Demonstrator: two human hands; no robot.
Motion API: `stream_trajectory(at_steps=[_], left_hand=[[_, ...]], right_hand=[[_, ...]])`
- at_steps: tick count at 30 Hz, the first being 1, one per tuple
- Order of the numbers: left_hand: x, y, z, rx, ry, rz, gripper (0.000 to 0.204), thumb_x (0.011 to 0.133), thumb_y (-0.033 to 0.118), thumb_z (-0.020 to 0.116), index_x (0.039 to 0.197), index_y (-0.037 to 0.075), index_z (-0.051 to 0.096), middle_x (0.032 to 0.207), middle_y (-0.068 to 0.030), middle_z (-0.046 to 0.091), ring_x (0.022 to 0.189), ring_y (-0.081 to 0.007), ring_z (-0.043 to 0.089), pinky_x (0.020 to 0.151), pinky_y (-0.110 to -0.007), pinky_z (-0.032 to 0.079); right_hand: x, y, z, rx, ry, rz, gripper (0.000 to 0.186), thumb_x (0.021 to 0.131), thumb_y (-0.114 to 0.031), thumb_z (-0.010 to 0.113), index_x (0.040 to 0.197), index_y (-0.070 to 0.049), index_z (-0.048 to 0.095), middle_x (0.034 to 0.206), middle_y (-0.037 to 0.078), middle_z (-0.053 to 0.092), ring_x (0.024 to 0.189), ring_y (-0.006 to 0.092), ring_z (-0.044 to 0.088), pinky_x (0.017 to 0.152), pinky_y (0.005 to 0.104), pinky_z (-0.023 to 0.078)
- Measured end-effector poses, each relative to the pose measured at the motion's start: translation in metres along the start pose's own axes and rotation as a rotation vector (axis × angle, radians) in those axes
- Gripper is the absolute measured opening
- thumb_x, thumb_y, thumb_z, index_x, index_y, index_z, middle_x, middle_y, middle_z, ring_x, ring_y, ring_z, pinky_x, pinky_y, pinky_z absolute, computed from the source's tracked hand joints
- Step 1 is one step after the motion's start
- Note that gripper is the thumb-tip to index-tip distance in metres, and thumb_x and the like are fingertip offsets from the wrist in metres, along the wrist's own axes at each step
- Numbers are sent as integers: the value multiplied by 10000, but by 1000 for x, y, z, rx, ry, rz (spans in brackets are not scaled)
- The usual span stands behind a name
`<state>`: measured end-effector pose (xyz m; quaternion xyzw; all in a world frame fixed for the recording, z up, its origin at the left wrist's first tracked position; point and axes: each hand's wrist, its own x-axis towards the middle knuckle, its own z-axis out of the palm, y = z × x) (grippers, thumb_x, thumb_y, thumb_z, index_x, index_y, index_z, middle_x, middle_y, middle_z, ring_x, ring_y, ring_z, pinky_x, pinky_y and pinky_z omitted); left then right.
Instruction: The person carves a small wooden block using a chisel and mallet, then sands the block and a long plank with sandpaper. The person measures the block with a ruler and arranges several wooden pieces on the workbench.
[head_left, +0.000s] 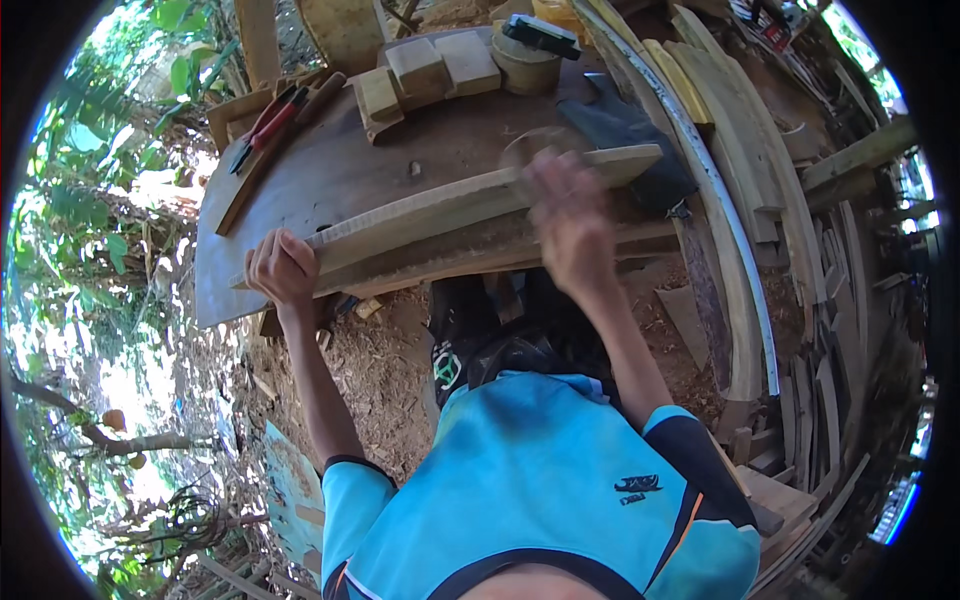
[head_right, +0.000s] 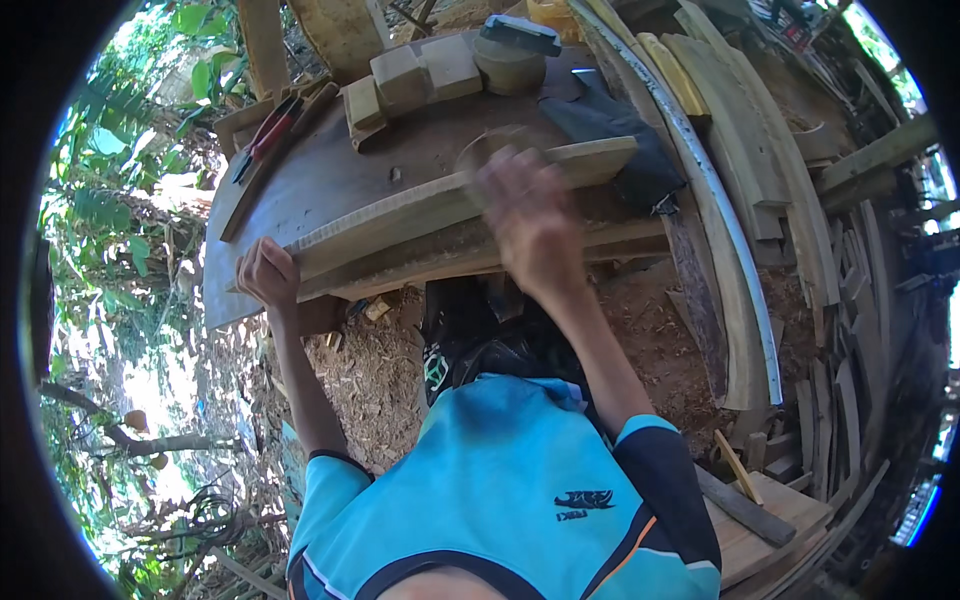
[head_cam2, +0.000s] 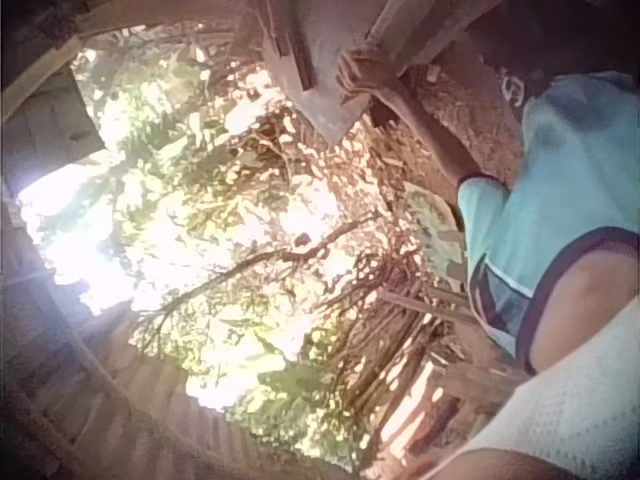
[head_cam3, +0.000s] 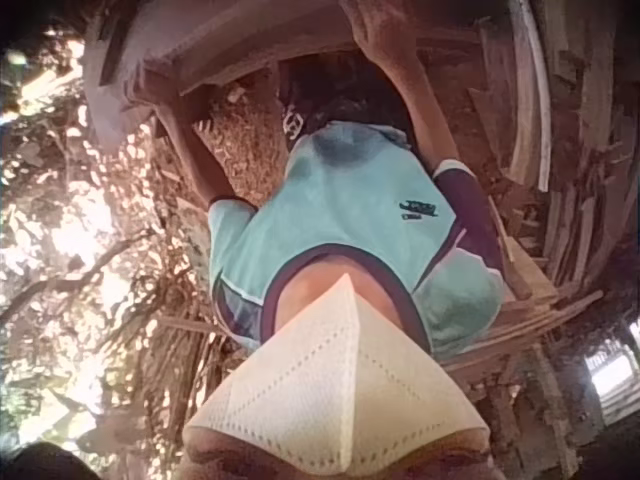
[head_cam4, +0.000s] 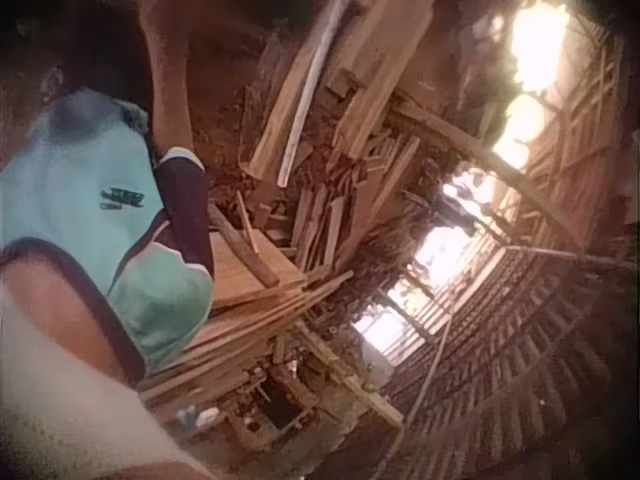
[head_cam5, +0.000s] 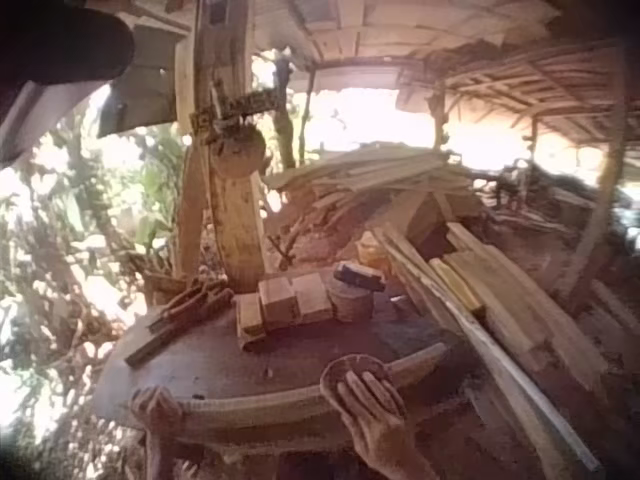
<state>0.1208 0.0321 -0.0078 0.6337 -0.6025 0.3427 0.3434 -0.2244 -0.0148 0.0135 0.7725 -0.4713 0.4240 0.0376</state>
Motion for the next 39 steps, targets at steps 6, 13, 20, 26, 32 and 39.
stream_trajectory(at_steps=[6,13,20,26,32,39], left_hand=[[1,2,0,5,45,24,336,839,177,378,521,85,434,521,-69,490,445,-251,478,467,-352,336],[-5,-2,0,25,19,29,328,832,170,374,520,85,433,522,-69,492,447,-255,480,464,-355,333],[0,-11,4,30,20,29,324,831,170,378,525,86,444,535,-79,510,453,-260,487,469,-359,339],[1,-9,1,-19,37,41,333,838,178,387,527,80,456,517,-87,491,447,-273,483,477,-359,352],[7,-10,8,-24,-95,-30,340,840,207,437,537,71,511,530,-116,530,474,-289,524,497,-368,388],[29,-30,31,-228,-567,-107,451,904,367,442,661,31,621,658,-204,582,605,-377,574,585,-448,451]], right_hand=[[15,12,-4,-271,59,1,274,842,-69,529,1105,-22,591,1203,152,545,1181,295,465,997,390,357],[24,46,-11,-186,160,126,239,869,-173,518,1018,-13,616,1057,162,601,1031,297,530,911,422,356],[23,30,-14,-92,104,118,257,828,-132,561,1060,-34,611,1117,139,588,1097,283,509,972,394,346],[21,-30,9,130,-90,-156,265,787,-68,558,1043,-20,605,1063,143,602,1074,298,517,964,395,360],[20,-20,35,-203,68,-61,309,841,-167,536,1133,-77,581,1169,95,570,1131,281,491,1019,432,293],[22,-45,95,-119,-341,-413,373,833,-315,553,1188,-207,515,1345,53,392,1167,185,417,908,398,350]])
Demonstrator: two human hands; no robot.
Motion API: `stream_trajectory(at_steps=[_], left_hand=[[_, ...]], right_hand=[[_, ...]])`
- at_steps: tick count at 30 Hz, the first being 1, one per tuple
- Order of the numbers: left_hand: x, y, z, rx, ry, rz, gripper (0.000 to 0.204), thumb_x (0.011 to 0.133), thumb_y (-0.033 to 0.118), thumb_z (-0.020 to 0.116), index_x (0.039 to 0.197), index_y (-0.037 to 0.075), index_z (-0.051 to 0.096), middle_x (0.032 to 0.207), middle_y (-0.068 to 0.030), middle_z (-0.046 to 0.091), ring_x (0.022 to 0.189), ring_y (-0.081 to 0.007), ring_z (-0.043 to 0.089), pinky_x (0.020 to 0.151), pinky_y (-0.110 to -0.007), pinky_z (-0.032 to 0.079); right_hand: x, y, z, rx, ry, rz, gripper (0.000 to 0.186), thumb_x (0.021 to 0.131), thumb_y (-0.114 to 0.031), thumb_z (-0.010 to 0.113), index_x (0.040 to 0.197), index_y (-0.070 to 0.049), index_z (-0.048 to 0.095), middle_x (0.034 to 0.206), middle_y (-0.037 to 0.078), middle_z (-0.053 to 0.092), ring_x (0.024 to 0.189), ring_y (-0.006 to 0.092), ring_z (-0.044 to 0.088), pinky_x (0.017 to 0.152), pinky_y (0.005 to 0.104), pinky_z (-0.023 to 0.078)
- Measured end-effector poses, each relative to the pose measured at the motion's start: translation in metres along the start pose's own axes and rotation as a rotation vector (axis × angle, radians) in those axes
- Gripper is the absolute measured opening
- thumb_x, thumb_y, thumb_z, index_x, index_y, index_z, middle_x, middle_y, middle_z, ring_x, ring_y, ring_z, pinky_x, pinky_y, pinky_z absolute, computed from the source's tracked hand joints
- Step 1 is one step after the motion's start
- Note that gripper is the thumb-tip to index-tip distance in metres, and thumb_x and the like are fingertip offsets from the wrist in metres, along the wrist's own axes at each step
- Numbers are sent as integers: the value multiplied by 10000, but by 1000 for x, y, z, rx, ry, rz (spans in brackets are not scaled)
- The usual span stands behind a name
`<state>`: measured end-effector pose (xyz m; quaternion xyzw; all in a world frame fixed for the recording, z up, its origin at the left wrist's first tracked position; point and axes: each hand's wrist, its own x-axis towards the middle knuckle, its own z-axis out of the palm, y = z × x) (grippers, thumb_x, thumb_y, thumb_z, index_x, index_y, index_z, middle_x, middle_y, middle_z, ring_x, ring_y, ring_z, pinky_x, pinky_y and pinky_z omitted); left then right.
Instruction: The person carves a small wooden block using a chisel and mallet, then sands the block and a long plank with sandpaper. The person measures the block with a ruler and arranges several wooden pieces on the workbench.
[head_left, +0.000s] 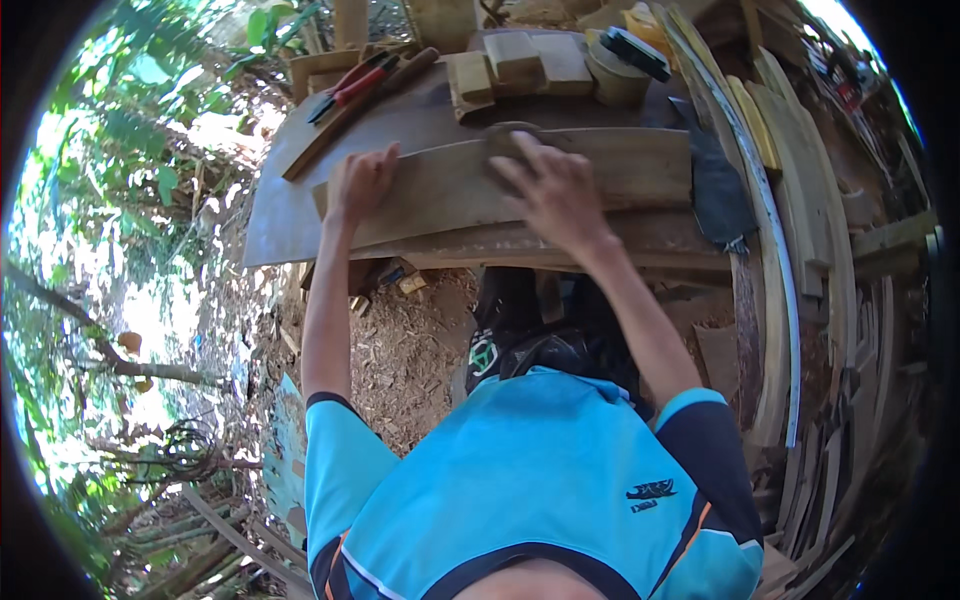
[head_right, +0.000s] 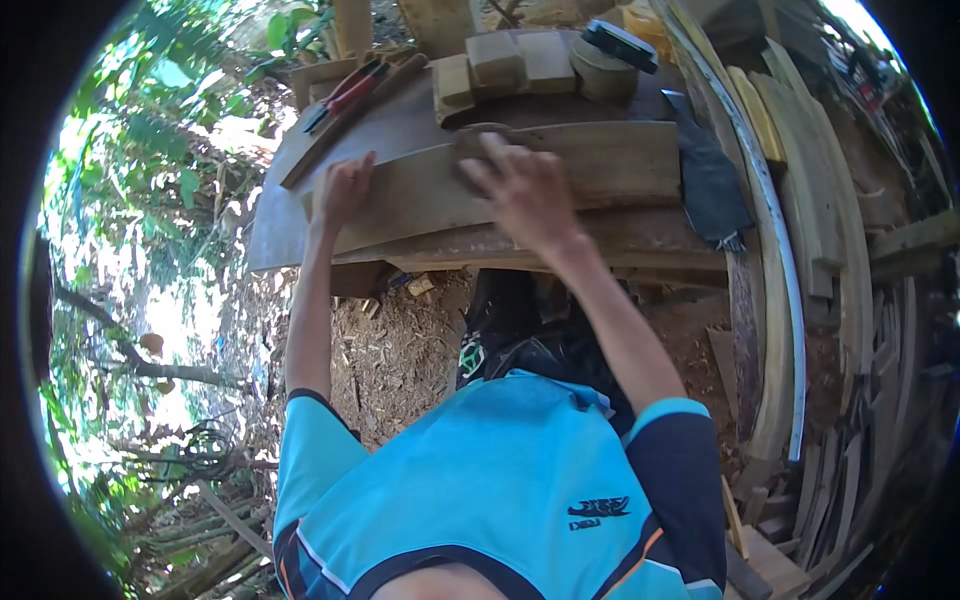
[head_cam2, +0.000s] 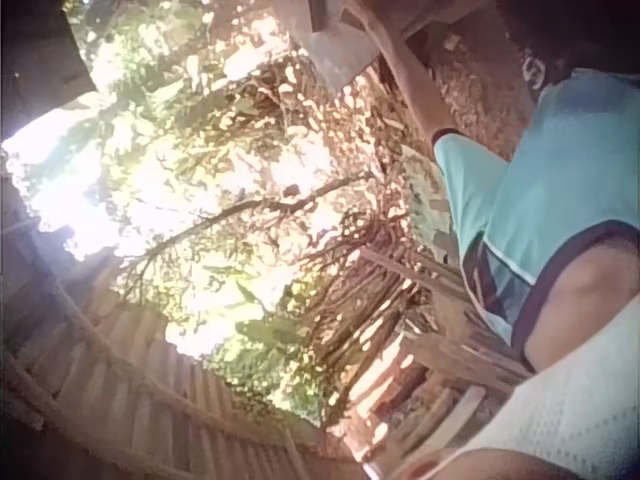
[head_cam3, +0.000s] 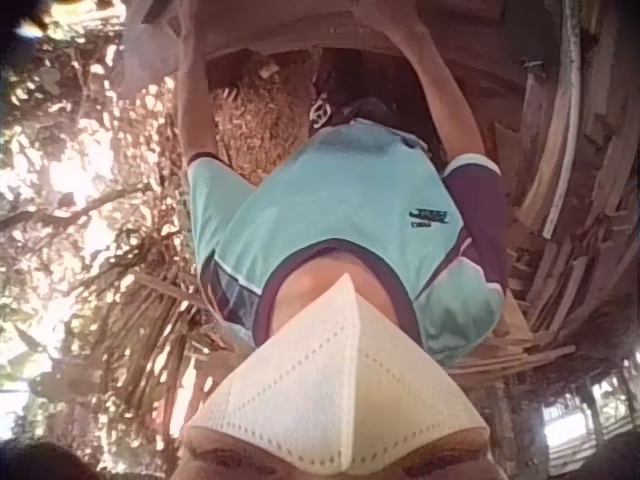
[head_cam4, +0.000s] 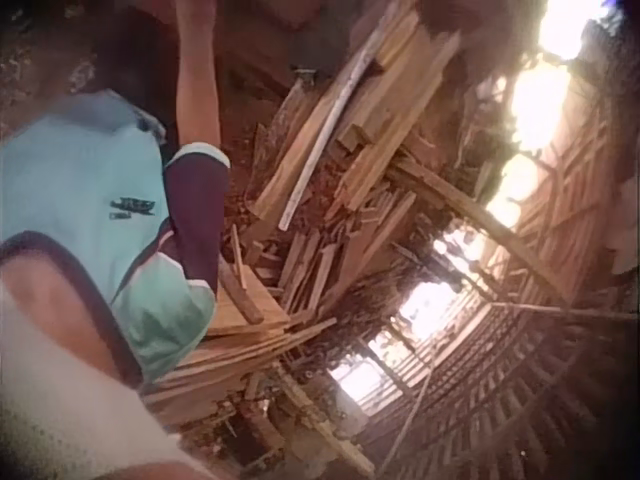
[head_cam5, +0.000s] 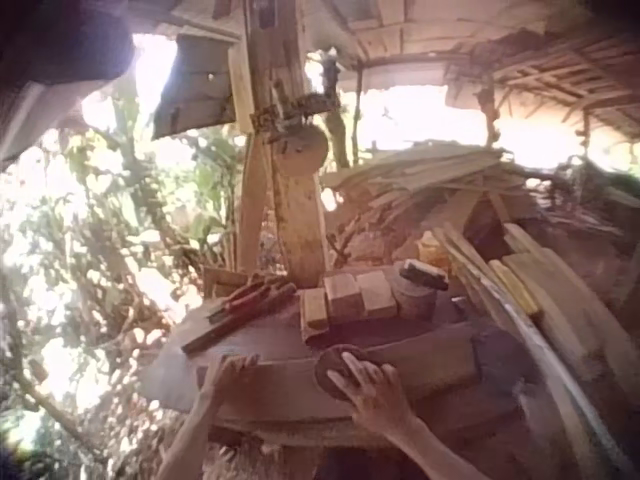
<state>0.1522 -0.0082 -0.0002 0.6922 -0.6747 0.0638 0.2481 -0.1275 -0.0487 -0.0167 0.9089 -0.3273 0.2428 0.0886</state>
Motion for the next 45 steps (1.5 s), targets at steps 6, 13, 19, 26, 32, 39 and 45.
stream_trajectory(at_steps=[6,13,19,26,32,39,45], left_hand=[[1,-3,15,21,-68,-56,469,905,363,431,630,33,619,662,-202,586,601,-376,575,563,-444,450],[-1,-5,27,-11,211,20,393,884,304,494,615,29,571,622,-173,571,575,-365,553,525,-440,415],[-19,-27,24,-8,136,20,255,840,266,555,693,61,596,787,-117,611,715,-293,583,618,-390,449],[-87,-79,7,-69,71,-303,364,887,326,449,1223,217,534,1238,-29,537,1206,-219,433,1022,-380,268],[-85,-72,8,-58,88,-314,327,909,285,423,1191,204,567,1212,-15,562,1189,-222,460,1014,-358,277],[-88,-71,8,-59,133,-330,296,898,237,457,1158,197,594,1161,-23,593,1167,-211,480,992,-351,303],[-86,-71,10,-73,133,-319,294,890,234,475,1154,201,599,1156,-20,597,1162,-206,484,993,-347,301]], right_hand=[[-31,52,5,48,15,81,434,842,-407,516,1221,-210,441,1381,97,335,1284,253,309,1045,485,204],[-32,49,10,1,-39,101,516,855,-398,487,1334,-242,373,1424,80,292,1316,252,268,1077,488,160],[-24,49,7,31,-143,90,482,874,-362,463,1321,-187,416,1384,122,357,1302,271,297,1084,449,178],[19,-46,33,424,-156,-14,381,873,-174,452,1152,82,491,1247,252,466,1200,339,428,1041,384,306],[75,-73,73,721,-126,-288,262,814,-77,459,1022,59,543,1117,246,554,1075,310,532,960,365,401],[83,-75,54,743,-314,-465,227,799,-25,466,1009,9,545,1012,197,579,977,318,555,901,374,427],[81,-70,77,759,-187,-432,176,795,-36,488,958,-14,549,940,173,591,908,298,578,824,378,456]])
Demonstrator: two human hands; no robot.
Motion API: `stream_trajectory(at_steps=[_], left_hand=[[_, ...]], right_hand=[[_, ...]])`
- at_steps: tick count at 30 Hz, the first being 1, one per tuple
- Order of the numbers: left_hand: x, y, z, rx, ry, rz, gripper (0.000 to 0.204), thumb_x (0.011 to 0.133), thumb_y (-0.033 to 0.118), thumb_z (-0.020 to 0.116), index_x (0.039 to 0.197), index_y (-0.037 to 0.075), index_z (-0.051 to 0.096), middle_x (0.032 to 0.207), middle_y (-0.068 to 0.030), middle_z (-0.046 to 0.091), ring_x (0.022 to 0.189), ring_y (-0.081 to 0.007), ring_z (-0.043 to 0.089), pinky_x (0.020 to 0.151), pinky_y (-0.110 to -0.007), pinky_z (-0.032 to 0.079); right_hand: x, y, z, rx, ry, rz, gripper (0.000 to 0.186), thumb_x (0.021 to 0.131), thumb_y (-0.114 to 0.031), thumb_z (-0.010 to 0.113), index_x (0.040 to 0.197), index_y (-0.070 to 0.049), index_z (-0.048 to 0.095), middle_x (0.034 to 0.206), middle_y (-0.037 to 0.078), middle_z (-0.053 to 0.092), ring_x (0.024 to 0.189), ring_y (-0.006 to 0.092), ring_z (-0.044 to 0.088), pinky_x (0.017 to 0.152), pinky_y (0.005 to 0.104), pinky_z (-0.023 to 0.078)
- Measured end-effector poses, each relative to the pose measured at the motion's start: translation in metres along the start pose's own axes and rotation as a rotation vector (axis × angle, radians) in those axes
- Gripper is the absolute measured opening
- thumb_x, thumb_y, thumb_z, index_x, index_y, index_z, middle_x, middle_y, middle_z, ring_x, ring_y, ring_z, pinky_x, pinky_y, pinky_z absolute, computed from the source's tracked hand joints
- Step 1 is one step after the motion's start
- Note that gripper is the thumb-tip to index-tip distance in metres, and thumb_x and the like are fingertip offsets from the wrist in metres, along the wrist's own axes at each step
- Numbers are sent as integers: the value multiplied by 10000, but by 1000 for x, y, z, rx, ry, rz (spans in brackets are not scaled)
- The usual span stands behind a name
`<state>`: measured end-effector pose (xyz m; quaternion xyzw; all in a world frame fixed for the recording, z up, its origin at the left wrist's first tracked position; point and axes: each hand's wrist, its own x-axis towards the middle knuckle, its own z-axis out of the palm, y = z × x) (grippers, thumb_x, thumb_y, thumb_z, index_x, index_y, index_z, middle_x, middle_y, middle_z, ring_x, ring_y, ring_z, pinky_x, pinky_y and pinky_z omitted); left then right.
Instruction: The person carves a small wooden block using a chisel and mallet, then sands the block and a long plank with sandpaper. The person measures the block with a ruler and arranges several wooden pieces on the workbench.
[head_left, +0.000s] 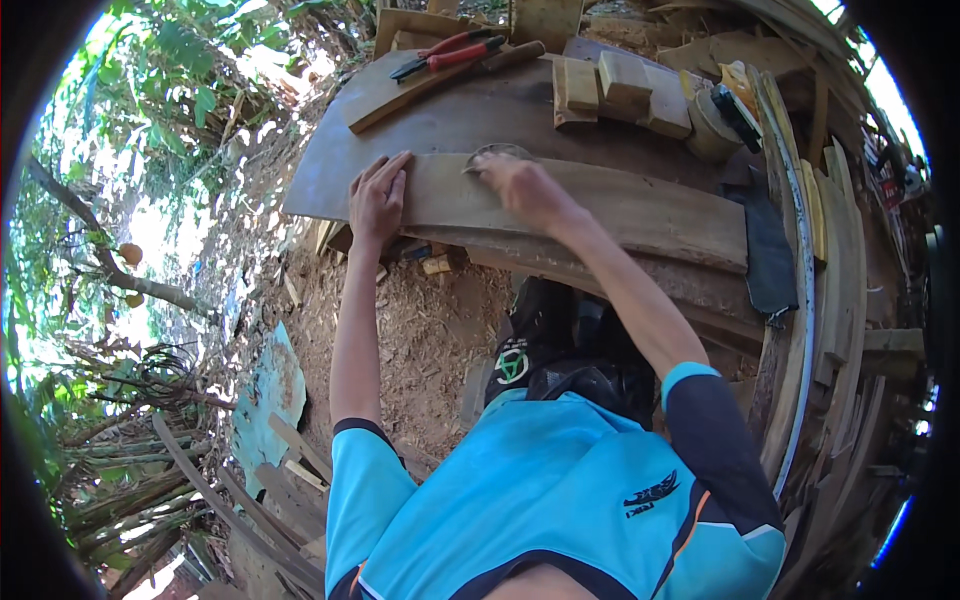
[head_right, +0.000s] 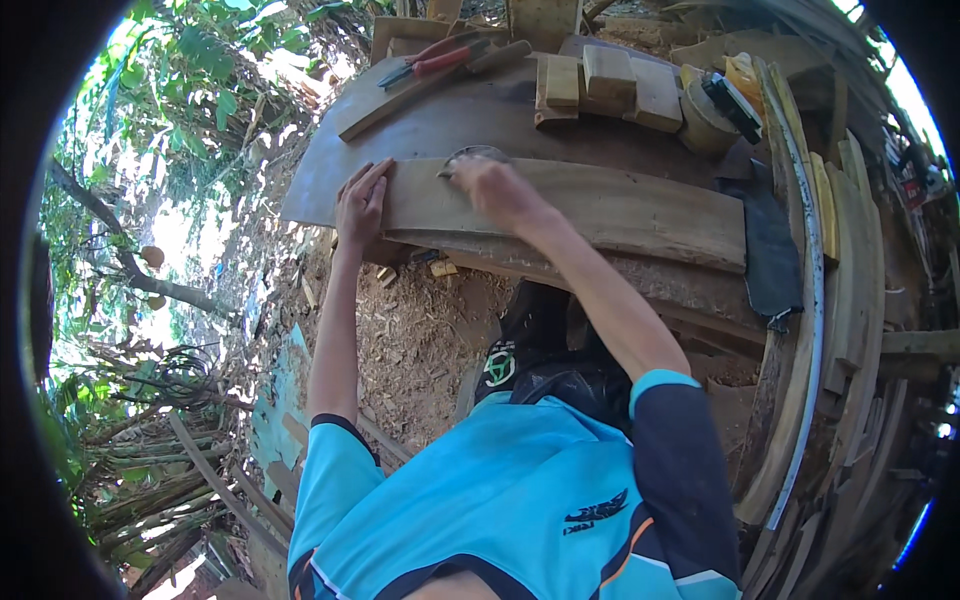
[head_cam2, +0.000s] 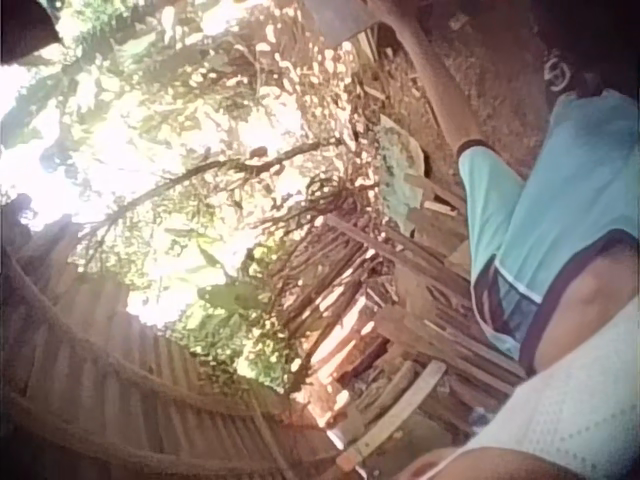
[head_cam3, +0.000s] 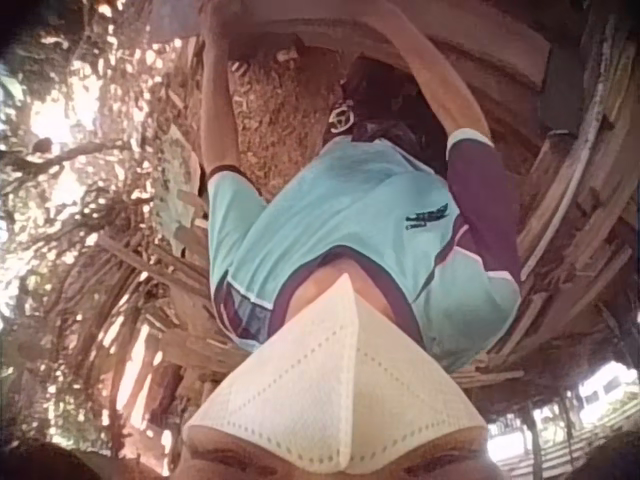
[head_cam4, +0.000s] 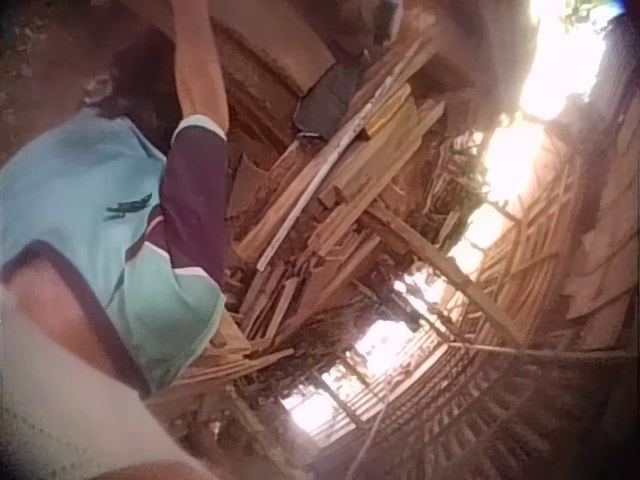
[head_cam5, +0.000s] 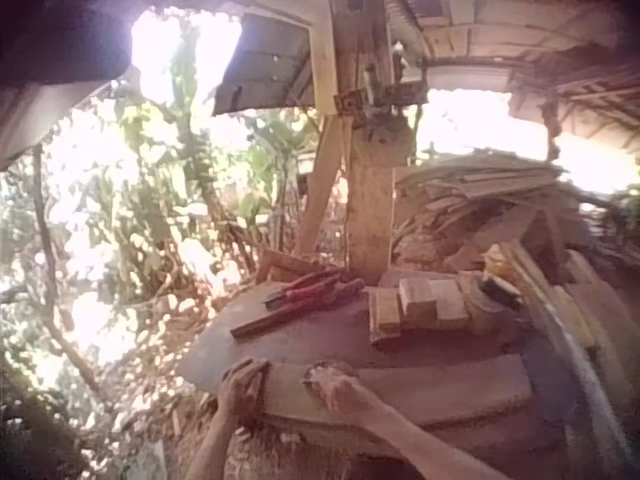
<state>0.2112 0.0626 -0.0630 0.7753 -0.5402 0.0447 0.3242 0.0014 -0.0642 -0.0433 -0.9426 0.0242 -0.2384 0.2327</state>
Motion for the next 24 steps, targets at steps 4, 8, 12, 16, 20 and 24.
stream_trajectory(at_steps=[4,8,12,16,20,24], left_hand=[[0,-4,0,-5,10,13,293,886,229,481,1153,205,601,1151,-18,599,1156,-202,488,991,-351,302],[5,-2,0,17,14,12,290,888,227,477,1149,206,601,1147,-10,601,1150,-200,491,986,-354,306],[-6,-4,7,-25,2,20,289,885,231,481,1147,211,602,1142,-9,603,1141,-204,497,979,-354,318],[10,-5,-2,-13,21,58,297,873,227,488,1146,212,602,1141,0,605,1128,-216,507,979,-355,328],[21,19,-17,-285,-119,55,384,850,278,498,1168,75,572,1233,-116,536,1181,-292,451,1024,-394,290],[-3,82,-18,-263,-414,473,536,799,366,573,1226,49,510,1298,-151,460,1181,-317,438,1020,-415,295]], right_hand=[[23,-4,-15,45,-190,66,237,794,5,469,1018,8,547,1047,220,577,1017,309,558,907,362,445],[3,-11,0,84,-50,-238,227,806,-23,482,1019,1,555,993,211,601,975,300,585,848,373,475],[21,-7,6,-85,80,133,148,832,-111,510,907,-3,577,887,156,611,840,294,608,714,398,486],[17,-22,13,133,-59,35,215,872,-197,500,965,-23,585,922,146,626,858,316,609,744,404,479],[4,-17,2,-73,-31,-119,278,877,-198,514,1092,-28,563,1248,162,496,1177,343,440,995,419,352],[-20,-2,-29,175,134,138,316,858,-191,548,1140,-49,537,1282,169,462,1212,333,412,1035,410,310]])
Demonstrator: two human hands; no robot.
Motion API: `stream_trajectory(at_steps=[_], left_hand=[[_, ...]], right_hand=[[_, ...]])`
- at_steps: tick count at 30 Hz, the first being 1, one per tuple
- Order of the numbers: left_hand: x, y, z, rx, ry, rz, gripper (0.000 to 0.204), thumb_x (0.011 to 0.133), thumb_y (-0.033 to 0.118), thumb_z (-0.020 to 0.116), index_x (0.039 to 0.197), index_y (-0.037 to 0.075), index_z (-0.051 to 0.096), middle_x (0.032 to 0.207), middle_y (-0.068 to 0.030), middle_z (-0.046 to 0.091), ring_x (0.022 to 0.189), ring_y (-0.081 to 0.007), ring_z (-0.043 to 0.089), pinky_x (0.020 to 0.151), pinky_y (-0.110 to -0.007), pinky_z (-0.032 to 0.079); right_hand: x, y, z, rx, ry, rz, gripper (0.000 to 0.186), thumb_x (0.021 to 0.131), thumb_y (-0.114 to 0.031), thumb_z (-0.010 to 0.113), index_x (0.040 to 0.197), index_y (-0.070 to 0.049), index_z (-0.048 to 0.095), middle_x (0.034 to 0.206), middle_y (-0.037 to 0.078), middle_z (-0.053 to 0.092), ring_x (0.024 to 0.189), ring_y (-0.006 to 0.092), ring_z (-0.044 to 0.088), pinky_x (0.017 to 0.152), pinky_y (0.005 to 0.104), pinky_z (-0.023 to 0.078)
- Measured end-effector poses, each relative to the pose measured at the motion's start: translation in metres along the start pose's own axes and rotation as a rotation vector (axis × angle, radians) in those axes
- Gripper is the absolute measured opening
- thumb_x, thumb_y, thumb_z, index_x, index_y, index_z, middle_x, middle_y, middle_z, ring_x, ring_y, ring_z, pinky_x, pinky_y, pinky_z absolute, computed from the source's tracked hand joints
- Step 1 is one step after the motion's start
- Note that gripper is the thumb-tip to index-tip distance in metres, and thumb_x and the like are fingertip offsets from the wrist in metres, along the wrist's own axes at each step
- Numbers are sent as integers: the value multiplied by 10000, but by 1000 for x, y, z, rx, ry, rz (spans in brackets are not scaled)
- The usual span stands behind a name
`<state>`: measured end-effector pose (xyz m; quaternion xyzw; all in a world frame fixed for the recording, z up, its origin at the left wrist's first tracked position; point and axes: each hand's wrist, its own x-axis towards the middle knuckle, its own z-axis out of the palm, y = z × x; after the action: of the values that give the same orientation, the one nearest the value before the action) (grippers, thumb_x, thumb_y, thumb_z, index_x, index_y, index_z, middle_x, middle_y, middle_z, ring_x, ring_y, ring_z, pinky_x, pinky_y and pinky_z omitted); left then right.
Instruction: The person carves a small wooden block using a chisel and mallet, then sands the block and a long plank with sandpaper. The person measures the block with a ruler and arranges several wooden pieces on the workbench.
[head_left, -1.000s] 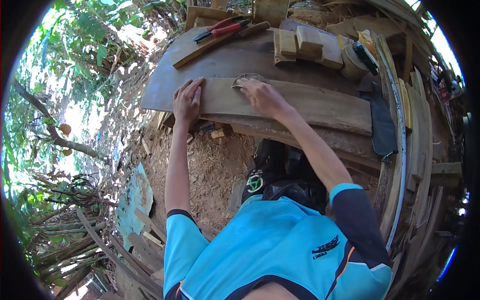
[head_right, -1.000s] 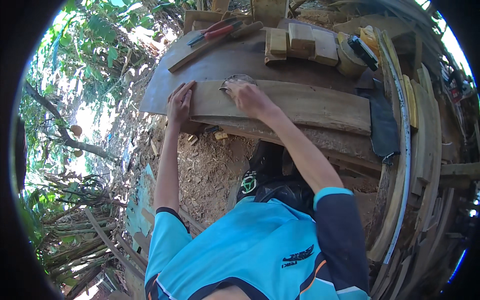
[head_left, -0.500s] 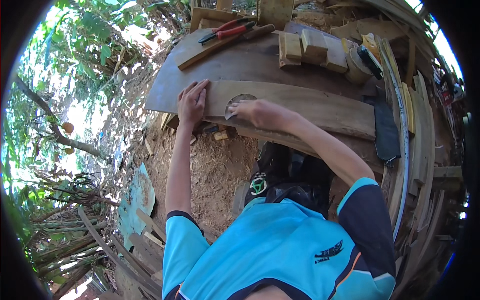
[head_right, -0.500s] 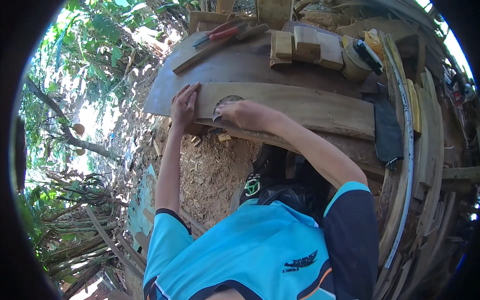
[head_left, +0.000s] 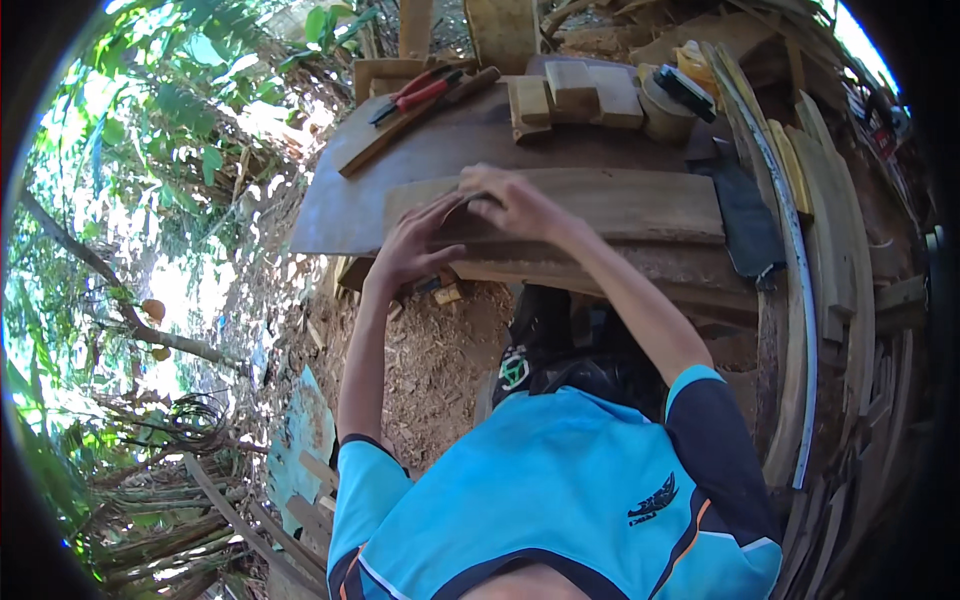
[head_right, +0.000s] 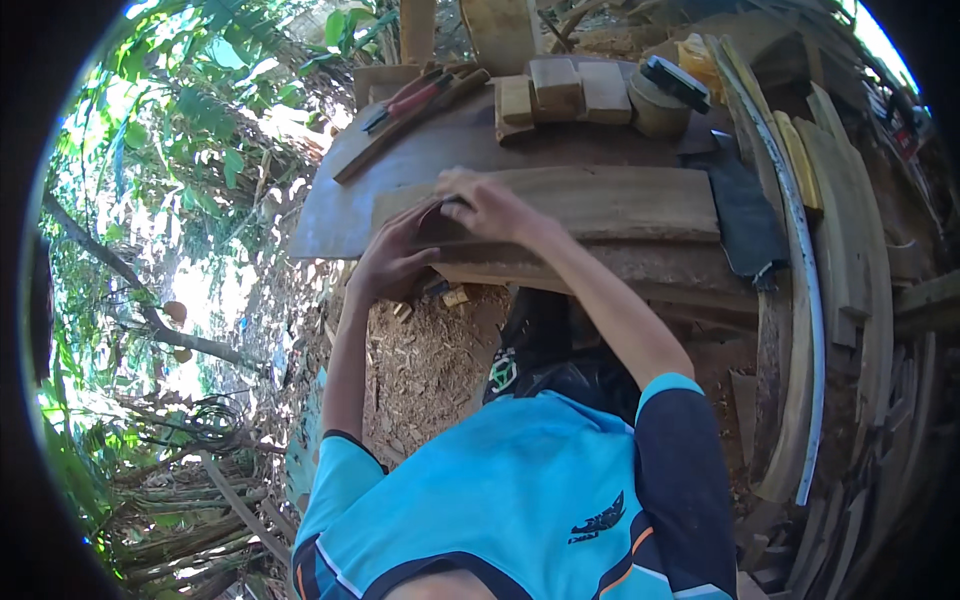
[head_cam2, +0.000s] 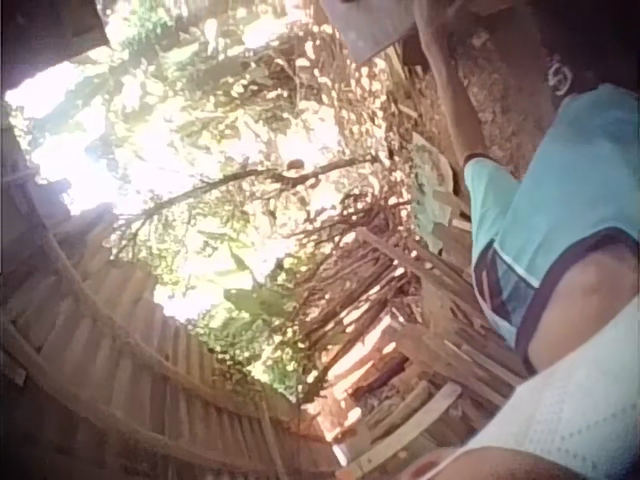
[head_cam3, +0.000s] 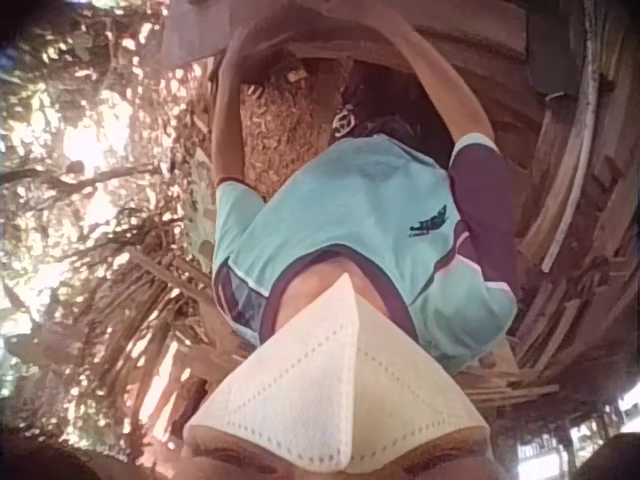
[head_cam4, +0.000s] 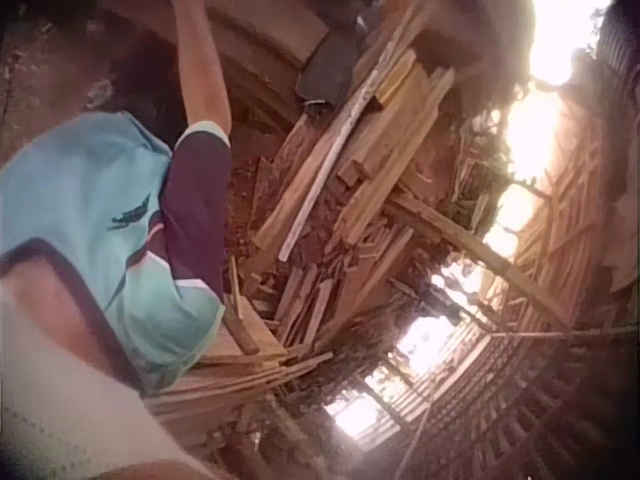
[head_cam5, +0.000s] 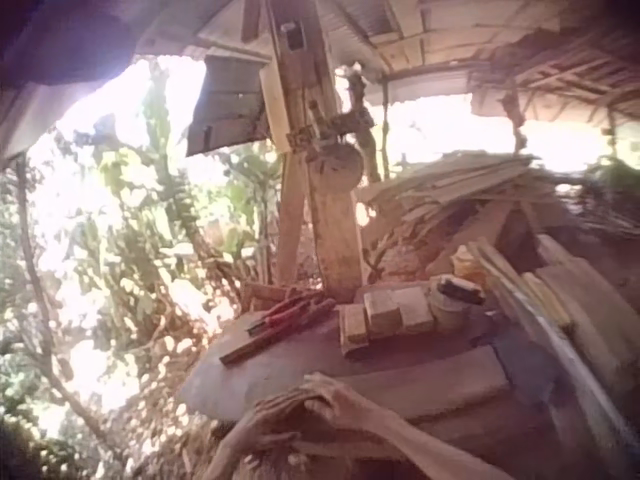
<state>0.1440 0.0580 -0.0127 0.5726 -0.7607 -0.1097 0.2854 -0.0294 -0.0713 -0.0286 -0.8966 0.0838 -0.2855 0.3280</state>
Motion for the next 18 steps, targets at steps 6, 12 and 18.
stream_trajectory(at_steps=[6,12,18], left_hand=[[-6,21,23,234,127,-208,292,674,115,656,936,6,586,1047,-157,533,1015,-322,520,857,-406,433],[14,34,33,190,39,-83,341,700,53,589,1038,27,553,1125,-151,513,1079,-317,496,892,-391,429],[29,32,62,387,70,-136,468,858,190,477,1309,100,394,1367,-150,369,1285,-317,310,1076,-399,210]], right_hand=[[-67,30,-104,-723,104,264,315,889,-259,503,1131,-62,545,1271,173,468,1225,329,397,1038,411,288],[-113,49,-116,-696,92,466,339,906,-323,440,1129,-97,561,1235,103,508,1176,246,447,1018,401,290],[-109,43,-118,-640,119,447,313,896,-290,464,1116,-92,568,1220,100,521,1138,245,478,1001,395,306]])
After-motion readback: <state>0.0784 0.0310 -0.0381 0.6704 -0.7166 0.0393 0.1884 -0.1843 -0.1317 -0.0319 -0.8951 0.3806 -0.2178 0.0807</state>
